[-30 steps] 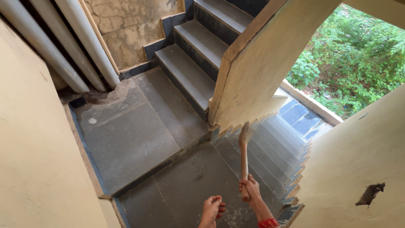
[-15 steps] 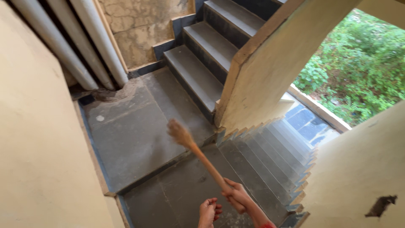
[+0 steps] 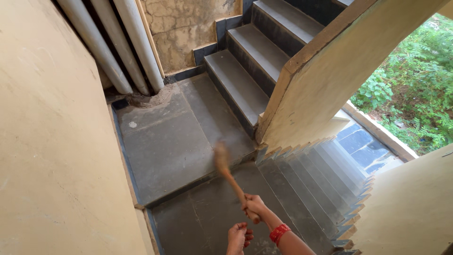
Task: The person sweeps debris down a flight of indoor stairs using a broom, moving from step to step.
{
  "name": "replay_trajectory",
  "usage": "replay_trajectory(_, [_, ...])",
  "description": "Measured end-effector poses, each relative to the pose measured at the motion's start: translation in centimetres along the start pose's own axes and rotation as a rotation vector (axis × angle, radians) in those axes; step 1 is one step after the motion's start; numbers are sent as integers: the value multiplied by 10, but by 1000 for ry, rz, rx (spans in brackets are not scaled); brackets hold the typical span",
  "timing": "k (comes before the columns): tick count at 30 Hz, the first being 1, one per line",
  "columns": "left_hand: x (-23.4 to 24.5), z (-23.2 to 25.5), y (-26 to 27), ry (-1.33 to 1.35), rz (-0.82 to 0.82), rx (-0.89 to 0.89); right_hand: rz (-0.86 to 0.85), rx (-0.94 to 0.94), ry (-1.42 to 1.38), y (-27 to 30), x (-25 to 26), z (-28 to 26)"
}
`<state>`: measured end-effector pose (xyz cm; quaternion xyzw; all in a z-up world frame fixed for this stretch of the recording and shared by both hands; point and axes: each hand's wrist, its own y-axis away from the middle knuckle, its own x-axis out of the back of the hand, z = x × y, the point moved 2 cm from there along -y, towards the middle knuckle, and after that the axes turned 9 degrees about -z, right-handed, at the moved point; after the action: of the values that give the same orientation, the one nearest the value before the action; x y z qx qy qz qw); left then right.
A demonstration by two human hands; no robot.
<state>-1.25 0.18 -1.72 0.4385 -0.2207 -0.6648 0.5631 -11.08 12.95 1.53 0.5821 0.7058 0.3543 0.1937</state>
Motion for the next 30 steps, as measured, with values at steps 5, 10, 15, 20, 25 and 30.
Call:
replay_trajectory(5, [7,-2,-7,41,-18,-20,-117,64,-194,39,16,8])
replay_trajectory(10, [19,0,-6,46,40,47,11,45,-161,54,37,28])
replay_trajectory(15, [27,-4,5,113,46,58,144,-73,8,28,0,33])
replay_trajectory(20, [29,-7,13,106,38,-1,-189,-12,-61,29,-36,30])
replay_trajectory(25, [36,-11,13,121,42,2,-193,43,-15,56,-2,31])
replay_trajectory(30, [48,-10,12,162,62,-18,-31,115,-92,42,48,25])
